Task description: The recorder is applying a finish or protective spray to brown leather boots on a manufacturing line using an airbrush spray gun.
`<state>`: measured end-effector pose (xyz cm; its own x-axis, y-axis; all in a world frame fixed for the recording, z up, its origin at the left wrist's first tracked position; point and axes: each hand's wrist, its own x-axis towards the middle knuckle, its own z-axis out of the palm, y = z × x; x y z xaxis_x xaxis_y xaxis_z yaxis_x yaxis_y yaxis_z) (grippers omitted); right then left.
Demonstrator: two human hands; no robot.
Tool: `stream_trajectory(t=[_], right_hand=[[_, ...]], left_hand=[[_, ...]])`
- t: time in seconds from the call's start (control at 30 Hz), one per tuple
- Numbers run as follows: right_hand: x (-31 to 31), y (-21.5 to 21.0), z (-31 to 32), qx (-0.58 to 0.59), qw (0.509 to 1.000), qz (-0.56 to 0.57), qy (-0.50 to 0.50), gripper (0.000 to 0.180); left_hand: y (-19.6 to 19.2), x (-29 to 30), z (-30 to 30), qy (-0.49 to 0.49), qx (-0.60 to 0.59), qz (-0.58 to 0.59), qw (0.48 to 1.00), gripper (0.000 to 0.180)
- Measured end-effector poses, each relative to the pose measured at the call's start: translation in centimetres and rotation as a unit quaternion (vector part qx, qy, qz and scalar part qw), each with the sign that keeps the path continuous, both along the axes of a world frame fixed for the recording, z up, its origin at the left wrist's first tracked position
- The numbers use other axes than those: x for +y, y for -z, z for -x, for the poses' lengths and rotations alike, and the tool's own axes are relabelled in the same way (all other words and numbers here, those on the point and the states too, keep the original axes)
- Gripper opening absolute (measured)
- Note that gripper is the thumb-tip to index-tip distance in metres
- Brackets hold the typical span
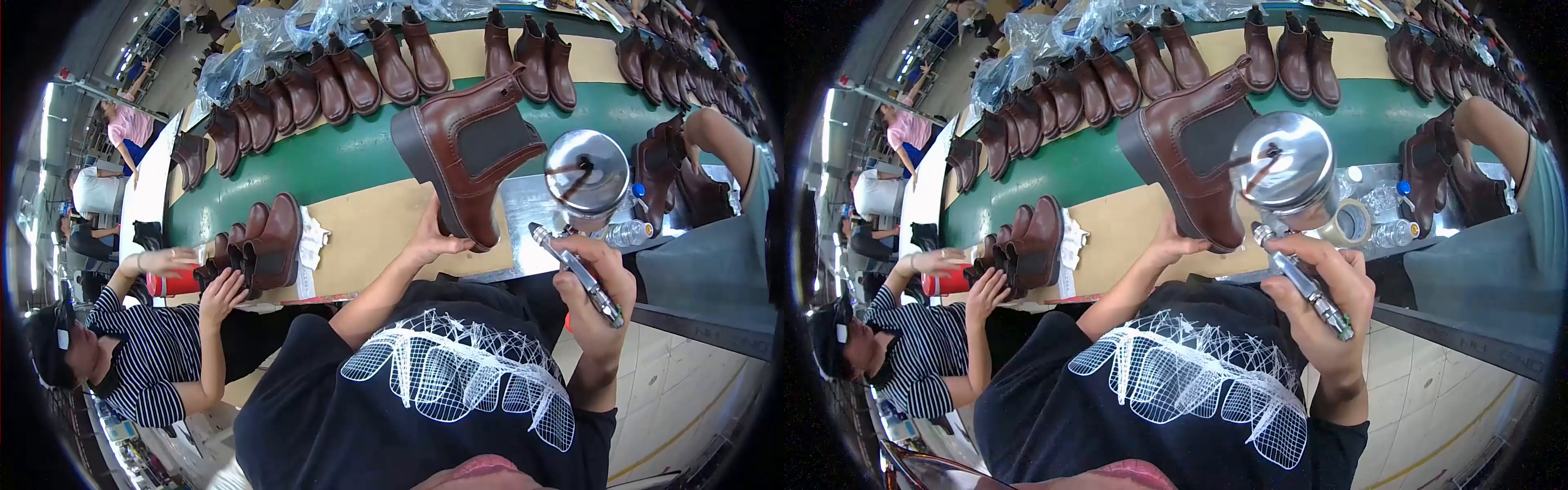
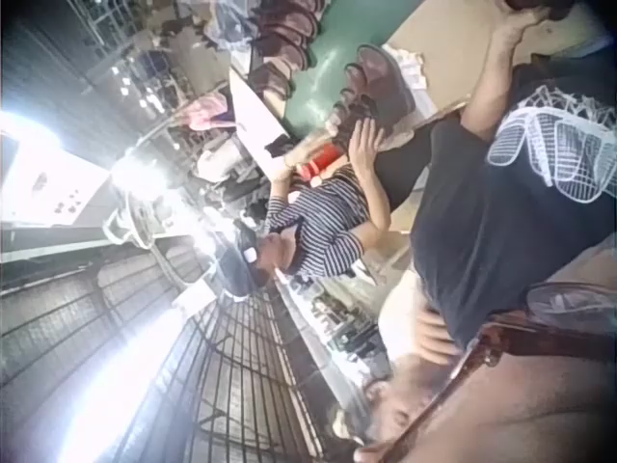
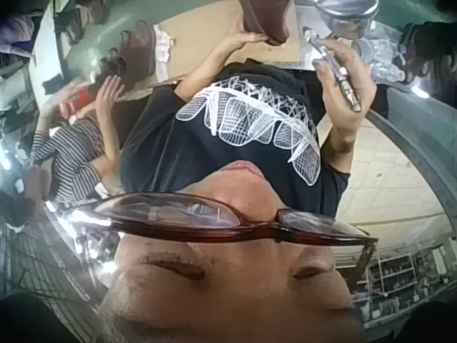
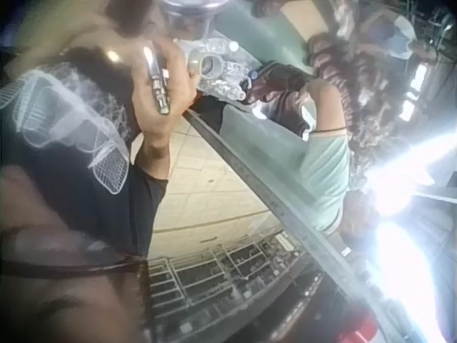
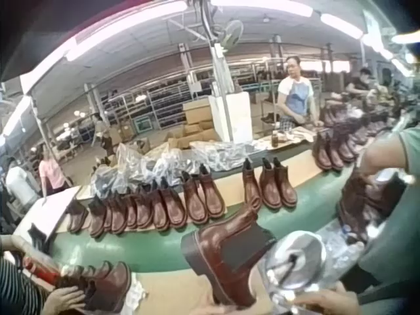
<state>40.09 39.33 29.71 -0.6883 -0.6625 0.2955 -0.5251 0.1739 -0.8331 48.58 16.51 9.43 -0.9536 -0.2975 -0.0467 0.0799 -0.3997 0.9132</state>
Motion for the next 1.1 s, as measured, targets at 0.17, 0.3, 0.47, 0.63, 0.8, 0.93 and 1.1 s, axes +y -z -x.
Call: stream_trajectory(t=[0.17,0.3,0.47,0.63,0.8,0.93,1.1], right_hand=[[1.1,0.5,1.1,-0.04,0.997,0.038,0.057,0.023],[1.7,0.9,2.5,-0.053,0.992,0.09,0.07,0.021],[2.2,1.3,2.9,-0.047,0.989,0.085,0.107,0.021],[2.0,0.6,2.0,-0.029,0.995,0.069,0.067,0.024],[0.5,-0.1,0.4,-0.048,0.998,0.027,0.027,0.029],[-0.5,-0.4,0.0,0.013,0.999,-0.006,-0.029,0.031],[-0.6,0.5,0.1,-0.003,1.0,0.005,0.003,0.027]], left_hand=[[0.2,-0.2,-0.6,-0.013,-0.005,-0.003,1.0,0.106],[1.1,-0.5,-1.0,-0.021,0.01,0.011,1.0,0.1],[1.4,-0.1,-1.5,-0.036,0.039,-0.044,0.998,0.08],[1.0,0.0,-1.5,-0.041,0.046,-0.266,0.962,0.061],[1.9,-0.3,-1.9,-0.034,0.057,-0.266,0.962,0.06],[2.6,-0.7,-2.4,-0.039,0.04,-0.209,0.976,0.061],[0.6,-0.7,-2.4,-0.031,0.058,-0.268,0.961,0.072]])
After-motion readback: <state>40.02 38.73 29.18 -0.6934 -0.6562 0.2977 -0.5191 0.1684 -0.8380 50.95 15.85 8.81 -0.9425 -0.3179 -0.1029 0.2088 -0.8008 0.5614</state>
